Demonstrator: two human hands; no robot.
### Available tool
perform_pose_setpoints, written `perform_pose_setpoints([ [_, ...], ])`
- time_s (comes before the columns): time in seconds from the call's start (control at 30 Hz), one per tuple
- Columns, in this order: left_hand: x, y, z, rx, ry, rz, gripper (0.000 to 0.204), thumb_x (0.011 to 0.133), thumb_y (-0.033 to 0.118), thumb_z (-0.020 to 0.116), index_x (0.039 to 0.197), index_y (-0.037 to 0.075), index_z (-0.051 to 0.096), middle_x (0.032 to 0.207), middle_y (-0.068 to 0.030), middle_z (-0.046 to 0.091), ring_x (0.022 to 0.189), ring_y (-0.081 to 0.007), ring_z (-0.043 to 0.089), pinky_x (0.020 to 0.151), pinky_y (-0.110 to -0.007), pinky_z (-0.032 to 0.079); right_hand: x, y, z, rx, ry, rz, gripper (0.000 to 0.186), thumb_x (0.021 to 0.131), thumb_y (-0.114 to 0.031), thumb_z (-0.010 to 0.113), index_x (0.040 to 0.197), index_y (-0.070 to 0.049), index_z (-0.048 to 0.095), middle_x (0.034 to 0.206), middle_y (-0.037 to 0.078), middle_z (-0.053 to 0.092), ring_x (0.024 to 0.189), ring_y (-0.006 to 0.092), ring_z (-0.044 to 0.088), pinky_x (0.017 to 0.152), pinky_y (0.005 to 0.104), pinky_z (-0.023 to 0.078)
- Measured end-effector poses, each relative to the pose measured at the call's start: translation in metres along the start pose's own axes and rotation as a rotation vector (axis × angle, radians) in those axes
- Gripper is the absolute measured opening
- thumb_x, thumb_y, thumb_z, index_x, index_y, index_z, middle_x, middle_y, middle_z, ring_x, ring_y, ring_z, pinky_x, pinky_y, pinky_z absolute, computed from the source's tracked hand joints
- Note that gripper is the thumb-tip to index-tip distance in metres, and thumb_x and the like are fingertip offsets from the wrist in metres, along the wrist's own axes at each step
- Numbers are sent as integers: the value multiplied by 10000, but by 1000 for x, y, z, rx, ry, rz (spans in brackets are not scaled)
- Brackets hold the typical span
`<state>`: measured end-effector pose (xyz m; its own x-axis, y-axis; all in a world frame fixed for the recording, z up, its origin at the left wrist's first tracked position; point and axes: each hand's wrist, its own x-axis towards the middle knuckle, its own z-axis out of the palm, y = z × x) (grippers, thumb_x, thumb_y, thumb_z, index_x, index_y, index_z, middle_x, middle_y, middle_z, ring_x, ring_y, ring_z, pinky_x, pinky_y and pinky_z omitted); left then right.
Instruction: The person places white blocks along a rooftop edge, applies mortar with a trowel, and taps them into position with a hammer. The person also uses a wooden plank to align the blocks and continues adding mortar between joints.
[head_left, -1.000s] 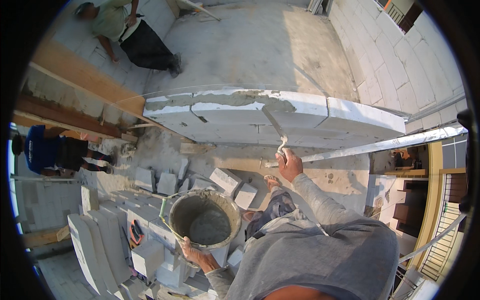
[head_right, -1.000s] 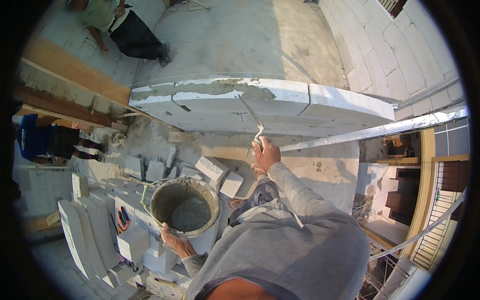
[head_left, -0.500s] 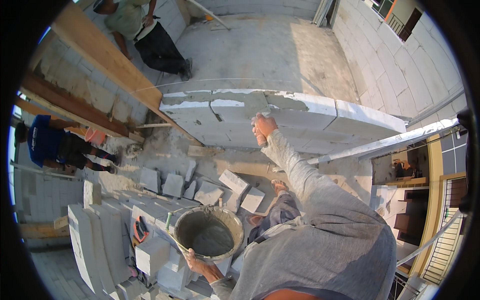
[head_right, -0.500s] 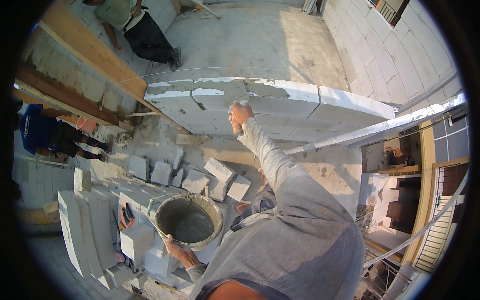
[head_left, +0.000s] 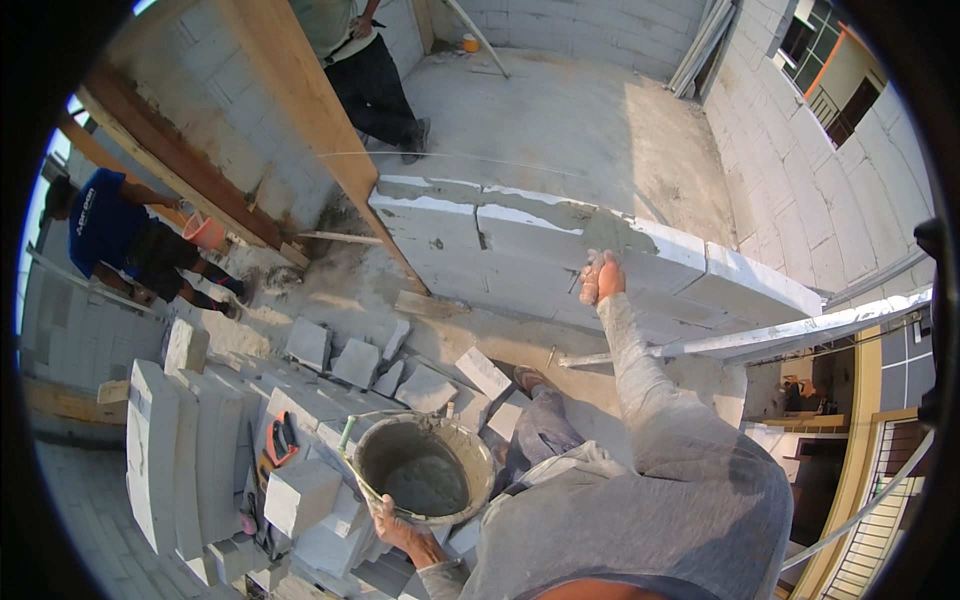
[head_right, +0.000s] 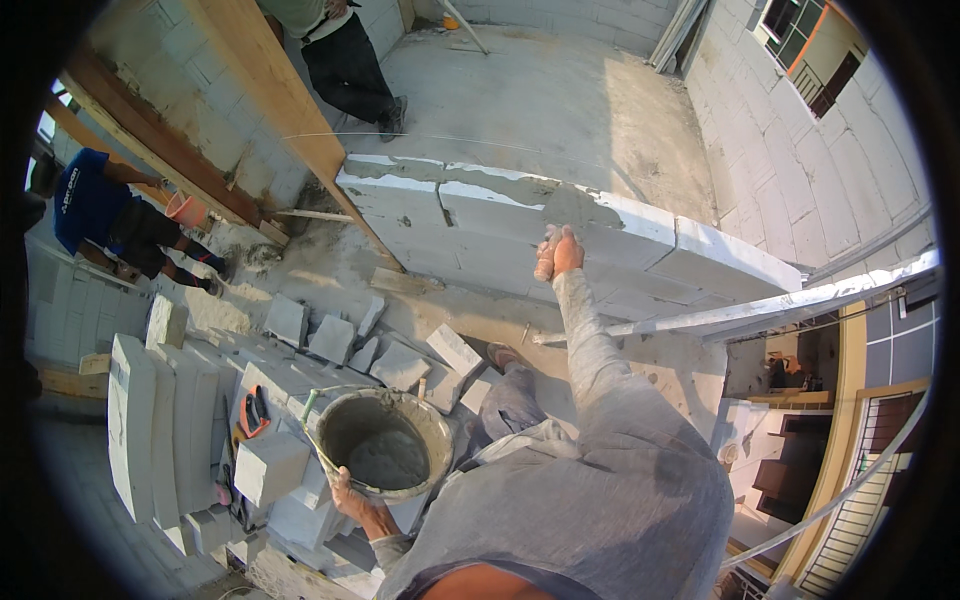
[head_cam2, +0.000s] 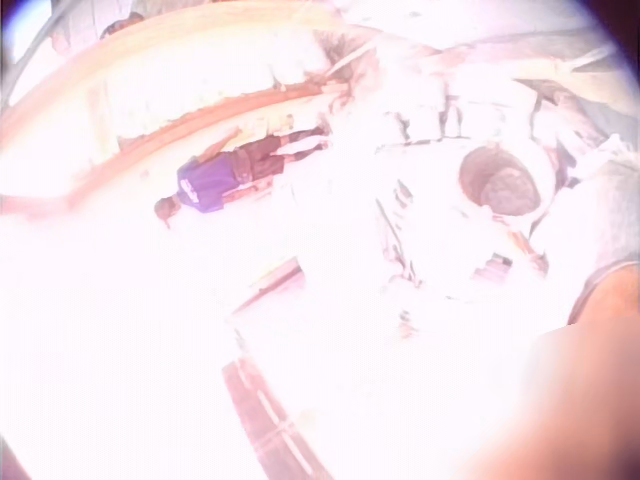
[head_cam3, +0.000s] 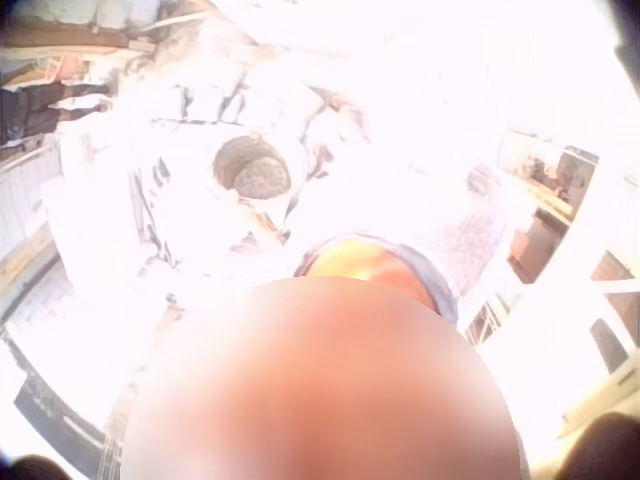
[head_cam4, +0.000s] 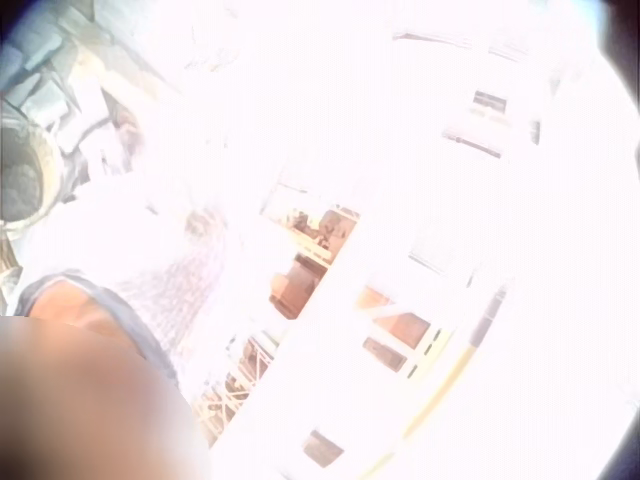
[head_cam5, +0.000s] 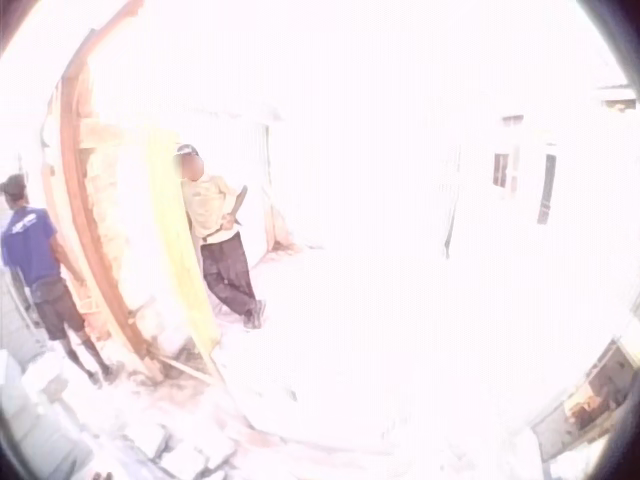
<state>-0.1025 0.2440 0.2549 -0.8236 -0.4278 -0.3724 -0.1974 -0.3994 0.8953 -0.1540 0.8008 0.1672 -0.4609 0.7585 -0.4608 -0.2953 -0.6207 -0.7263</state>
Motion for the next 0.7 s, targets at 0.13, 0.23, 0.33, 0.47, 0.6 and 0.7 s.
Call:
perform_pose_setpoints([
  [0.13,9,-3,6,-7,17,31,118,877,45,684,969,0,625,952,-62,642,809,-185,634,722,-340,549,10,61,85,1,-106,78,457,1048,-362,461,1150,53,624,815,85,574,585,210,580,469,369,480],
  [0.23,12,0,17,14,62,45,243,876,65,675,1100,-21,635,1001,-88,664,846,-207,662,745,-336,570,13,106,158,-43,-158,158,435,1041,-376,500,1143,31,612,839,90,567,584,222,571,488,377,494],
  [0.33,13,4,36,1,102,37,327,872,88,672,1175,-31,638,1034,-101,675,867,-218,676,761,-336,579,12,152,223,4,-232,174,431,1037,-372,512,1115,38,623,809,87,570,571,223,576,485,377,491],
  [0.47,8,10,65,-18,160,44,394,859,122,682,1217,-35,628,1078,-114,677,893,-235,681,789,-351,581,16,198,292,-109,-288,146,459,1043,-392,500,1079,42,645,797,92,627,532,209,604,468,376,515],
  [0.6,6,14,89,-36,209,28,454,846,132,692,1257,-46,614,1125,-131,676,938,-269,686,831,-369,587,20,226,347,-233,-270,217,439,1050,-376,485,1054,41,624,749,109,646,518,218,617,462,379,514],
  [0.7,8,12,101,-42,231,12,469,842,133,696,1265,-52,609,1133,-141,675,945,-282,689,849,-387,592,30,228,372,-398,-348,186,426,1054,-351,473,992,46,613,708,129,652,504,246,634,461,400,519],
])
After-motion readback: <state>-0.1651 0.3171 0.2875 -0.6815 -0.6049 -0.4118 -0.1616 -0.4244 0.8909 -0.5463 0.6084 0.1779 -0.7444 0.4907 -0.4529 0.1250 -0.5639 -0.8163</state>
